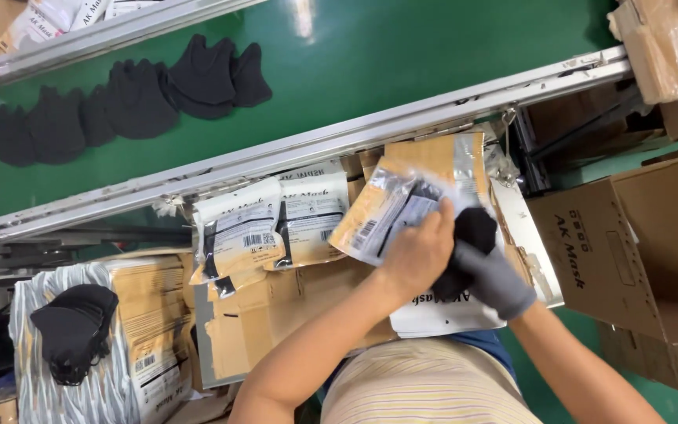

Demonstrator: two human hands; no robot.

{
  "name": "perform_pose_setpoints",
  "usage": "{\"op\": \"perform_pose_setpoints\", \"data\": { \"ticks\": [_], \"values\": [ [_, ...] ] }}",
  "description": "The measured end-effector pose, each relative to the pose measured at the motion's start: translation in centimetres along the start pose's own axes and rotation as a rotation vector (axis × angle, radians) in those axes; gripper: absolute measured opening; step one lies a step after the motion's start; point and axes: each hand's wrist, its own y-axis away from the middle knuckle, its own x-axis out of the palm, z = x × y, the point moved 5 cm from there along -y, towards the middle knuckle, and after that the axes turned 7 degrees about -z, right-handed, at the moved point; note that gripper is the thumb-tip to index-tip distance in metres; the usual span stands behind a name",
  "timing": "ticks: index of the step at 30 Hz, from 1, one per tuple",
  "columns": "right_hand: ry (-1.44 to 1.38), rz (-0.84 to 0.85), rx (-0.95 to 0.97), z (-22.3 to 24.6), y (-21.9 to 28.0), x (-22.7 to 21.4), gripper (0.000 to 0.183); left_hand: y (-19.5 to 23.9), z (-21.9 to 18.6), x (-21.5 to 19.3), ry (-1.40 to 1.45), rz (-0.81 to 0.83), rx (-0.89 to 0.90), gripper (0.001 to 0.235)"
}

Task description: Packing face masks into plastic pouches and organizing them into cardboard boxes on a conveyor line.

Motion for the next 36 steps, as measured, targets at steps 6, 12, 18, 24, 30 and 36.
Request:
{"op": "perform_pose_setpoints", "data": {
  "ticks": [6,12,18,24,30,36],
  "values": [
    [0.082,-0.069,-0.087,-3.7,-0.5,-1.7,0.031,2.3,-1.9,0.1,0.084,-0.014,-0.105,0.057],
    [0.063,-0.001,0.166,-8.7,2.8,-2.9,0.026,3.4,-2.9,-0.5,0.183,-0.066,-0.070,0.054],
    [0.376,0.199,0.115,-1.8,5.6,1.8,0.039,-1.0,-2.4,-8.1,0.207,-0.074,0.015,0.052],
    [0.657,0.298,0.233,-11.8,5.7,2.4,0.050,3.1,-1.1,-3.6,0.484,0.404,-0.129,0.009],
    [0.937,0.062,-0.505,6.3,0.7,5.7,0.056,-0.3,3.9,-10.6,0.368,0.044,-0.281,0.010],
    [0.570,0.319,-0.398,12.7,-1.1,10.8,0.015,0.1,5.6,-10.6,0.419,-0.194,-0.336,0.005]
  ]
}}
